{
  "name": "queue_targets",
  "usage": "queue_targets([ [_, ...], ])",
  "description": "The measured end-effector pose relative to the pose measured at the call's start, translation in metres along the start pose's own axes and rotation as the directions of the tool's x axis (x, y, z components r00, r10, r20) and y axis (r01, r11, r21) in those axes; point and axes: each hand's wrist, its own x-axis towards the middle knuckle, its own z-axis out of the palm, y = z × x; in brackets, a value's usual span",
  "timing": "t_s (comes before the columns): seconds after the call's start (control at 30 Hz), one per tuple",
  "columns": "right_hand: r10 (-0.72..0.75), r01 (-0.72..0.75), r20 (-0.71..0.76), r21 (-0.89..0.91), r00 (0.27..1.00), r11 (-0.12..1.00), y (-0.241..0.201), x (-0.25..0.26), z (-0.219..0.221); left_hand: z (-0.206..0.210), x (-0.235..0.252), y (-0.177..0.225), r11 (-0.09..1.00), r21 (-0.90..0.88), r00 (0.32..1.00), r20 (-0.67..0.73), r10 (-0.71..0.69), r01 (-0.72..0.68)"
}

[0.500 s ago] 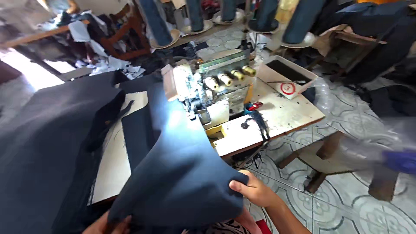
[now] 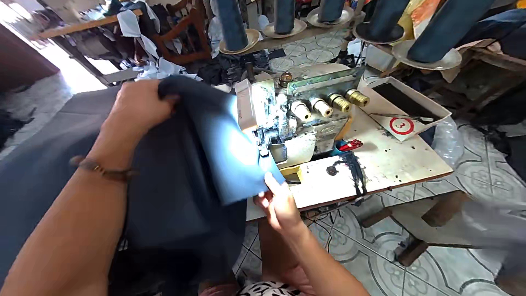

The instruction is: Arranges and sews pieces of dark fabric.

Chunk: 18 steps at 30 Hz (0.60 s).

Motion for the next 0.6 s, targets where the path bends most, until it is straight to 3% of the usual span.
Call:
queue_targets([
  [0.1,-0.13,0.155,0.139,-0.187,0.982,0.97,0.006,0.008,0.001,0.015,0.031,0.014,0.991,-0.109,0.982,-0.18,0.059,-0.08],
  [0.2,-0.182,0.412,0.442,-0.507,0.878,0.757,0.005,0.008,-0.026,0.028,0.029,0.012,0.962,-0.238,0.977,-0.197,0.086,-0.132],
  [0.3,-0.317,0.643,0.561,-0.693,0.765,0.326,-0.008,0.005,-0.061,0.025,-0.036,0.006,0.986,-0.15,0.997,0.029,0.074,-0.068],
  [0.37,-0.426,0.652,0.567,-0.754,0.705,0.075,-0.019,0.011,-0.087,0.037,-0.111,0.001,0.99,0.034,0.939,0.324,0.117,-0.135],
  [0.4,-0.485,0.637,0.557,-0.771,0.674,-0.001,-0.023,0.016,-0.097,0.046,-0.147,0.008,0.985,0.095,0.839,0.539,0.071,-0.144],
  [0.43,-0.531,0.619,0.547,-0.783,0.648,-0.051,-0.024,0.021,-0.103,0.058,-0.173,0.018,0.984,0.126,0.697,0.717,0.0,-0.13],
  [0.47,-0.558,0.601,0.537,-0.795,0.633,-0.083,-0.023,0.025,-0.106,0.072,-0.185,0.024,0.982,0.153,0.569,0.82,-0.063,-0.112],
  [0.5,-0.567,0.581,0.533,-0.806,0.628,-0.114,-0.021,0.027,-0.106,0.084,-0.185,0.023,0.98,0.173,0.52,0.849,-0.096,-0.1],
  [0.6,-0.572,0.542,0.537,-0.82,0.62,-0.183,-0.015,0.028,-0.103,0.108,-0.116,-0.016,0.987,0.085,0.619,0.785,0.02,-0.139],
])
